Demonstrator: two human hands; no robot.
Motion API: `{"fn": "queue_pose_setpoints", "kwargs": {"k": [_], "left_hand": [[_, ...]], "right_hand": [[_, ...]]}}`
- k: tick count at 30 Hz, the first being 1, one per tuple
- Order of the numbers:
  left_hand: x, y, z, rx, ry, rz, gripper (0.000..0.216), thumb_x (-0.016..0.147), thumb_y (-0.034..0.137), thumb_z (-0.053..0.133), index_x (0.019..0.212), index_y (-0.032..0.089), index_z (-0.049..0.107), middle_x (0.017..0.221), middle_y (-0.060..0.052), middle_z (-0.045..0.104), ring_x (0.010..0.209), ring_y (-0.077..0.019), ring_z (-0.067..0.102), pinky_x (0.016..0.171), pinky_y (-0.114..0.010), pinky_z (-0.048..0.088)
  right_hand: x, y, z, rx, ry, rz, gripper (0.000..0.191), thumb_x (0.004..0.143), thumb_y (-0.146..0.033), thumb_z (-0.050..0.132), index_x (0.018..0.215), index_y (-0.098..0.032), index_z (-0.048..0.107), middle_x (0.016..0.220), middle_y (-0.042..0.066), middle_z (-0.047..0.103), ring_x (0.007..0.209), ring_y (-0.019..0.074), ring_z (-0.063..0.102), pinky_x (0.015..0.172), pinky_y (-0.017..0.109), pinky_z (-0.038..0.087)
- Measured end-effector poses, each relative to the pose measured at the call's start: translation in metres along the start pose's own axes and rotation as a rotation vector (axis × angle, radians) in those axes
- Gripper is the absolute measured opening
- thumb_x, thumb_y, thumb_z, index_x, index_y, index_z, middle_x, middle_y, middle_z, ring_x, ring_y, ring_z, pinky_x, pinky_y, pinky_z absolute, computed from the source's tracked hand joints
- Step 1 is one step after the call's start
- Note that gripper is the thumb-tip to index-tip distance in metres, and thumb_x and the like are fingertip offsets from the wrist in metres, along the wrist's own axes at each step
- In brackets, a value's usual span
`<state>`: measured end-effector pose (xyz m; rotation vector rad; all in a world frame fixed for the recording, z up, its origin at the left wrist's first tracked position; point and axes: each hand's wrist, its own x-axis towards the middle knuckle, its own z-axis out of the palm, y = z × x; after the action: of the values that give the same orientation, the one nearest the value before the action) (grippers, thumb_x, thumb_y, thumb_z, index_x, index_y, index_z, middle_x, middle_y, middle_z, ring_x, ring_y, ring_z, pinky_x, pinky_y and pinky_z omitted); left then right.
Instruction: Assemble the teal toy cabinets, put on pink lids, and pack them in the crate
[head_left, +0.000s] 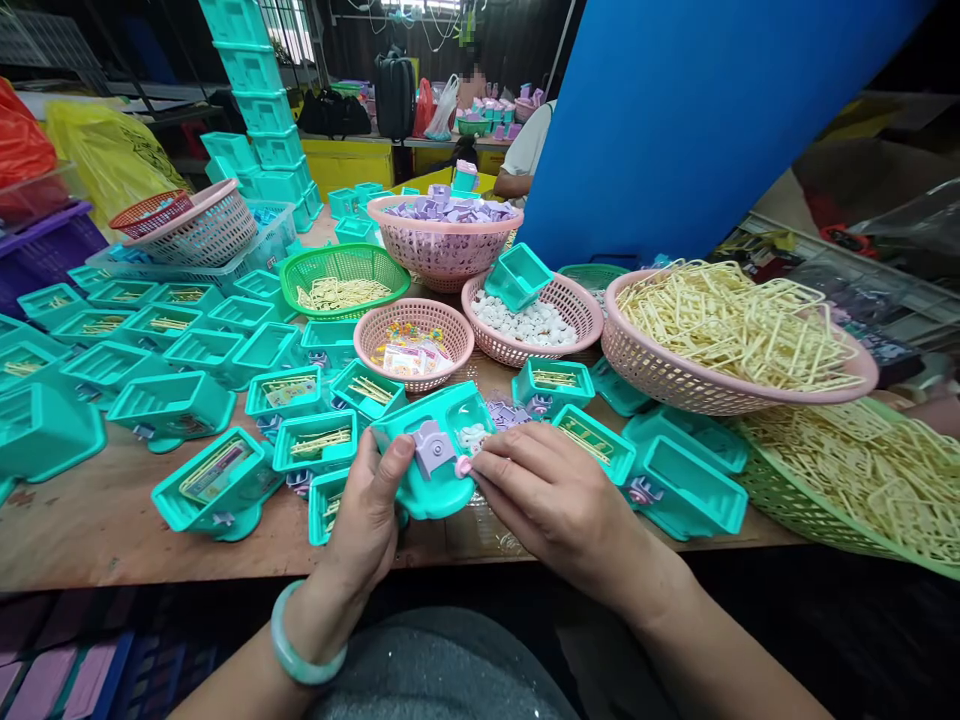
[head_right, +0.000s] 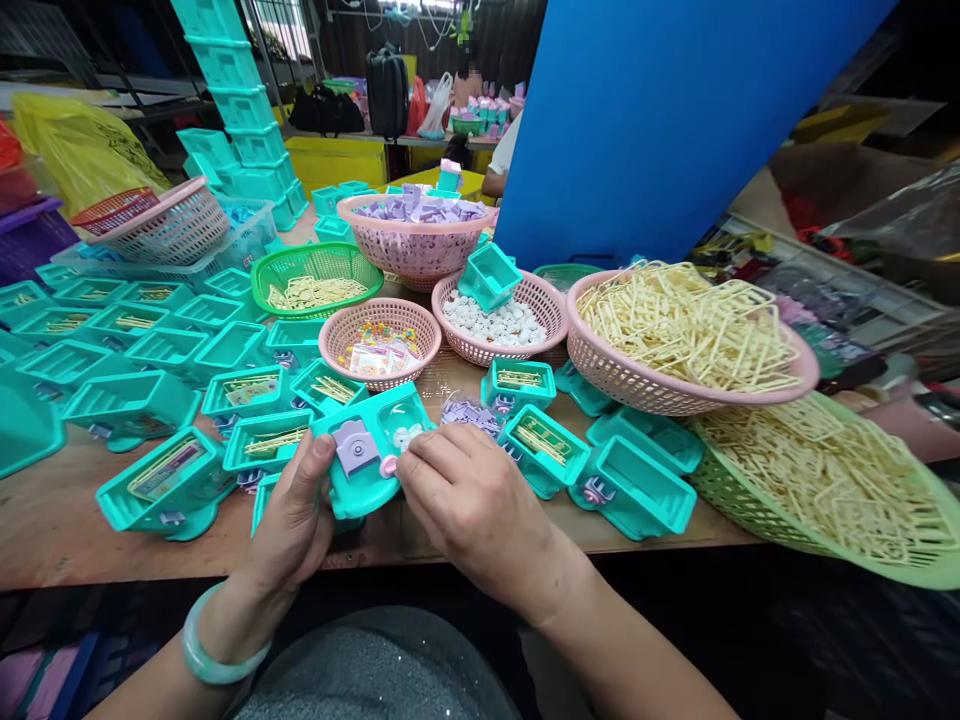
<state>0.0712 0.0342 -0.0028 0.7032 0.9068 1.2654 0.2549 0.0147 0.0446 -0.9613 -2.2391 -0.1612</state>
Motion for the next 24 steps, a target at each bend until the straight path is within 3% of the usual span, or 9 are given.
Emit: {"fn": "queue_pose_setpoints", "kwargs": {"k": [5,12,24], "left_hand": [[0.001,0.001,-0.002,0.053,-0.016,0.070,0.051,0.083,0.054,0.080,0.117,0.023,0.059,0.125,-0.006,0.072,0.127,-0.0282,0.063,0.109,-0.041,0.050],[0.003,0.000,-0.006,0.280,-0.048,0.256,0.053,0.081,0.047,0.084,0.121,0.026,0.055,0.120,-0.002,0.072,0.107,-0.0201,0.070,0.093,-0.030,0.056],[-0.001,0.004,-0.010,0.477,-0.028,0.310,0.063,0.074,0.050,0.088,0.120,0.027,0.050,0.113,-0.003,0.066,0.102,-0.0221,0.064,0.088,-0.034,0.055]], "right_hand": [[-0.003,-0.002,0.005,0.066,0.074,0.069,0.009,0.095,-0.006,0.063,0.094,-0.012,0.070,0.088,0.010,0.074,0.078,0.0209,0.063,0.069,0.036,0.051],[0.000,-0.015,0.003,0.364,0.186,0.297,0.015,0.091,-0.004,0.063,0.090,-0.018,0.067,0.085,0.002,0.069,0.079,0.0152,0.064,0.073,0.031,0.051],[-0.006,-0.019,0.009,0.338,0.190,0.304,0.016,0.090,-0.003,0.063,0.092,-0.018,0.066,0.085,0.003,0.070,0.080,0.0150,0.064,0.074,0.031,0.052]]}}
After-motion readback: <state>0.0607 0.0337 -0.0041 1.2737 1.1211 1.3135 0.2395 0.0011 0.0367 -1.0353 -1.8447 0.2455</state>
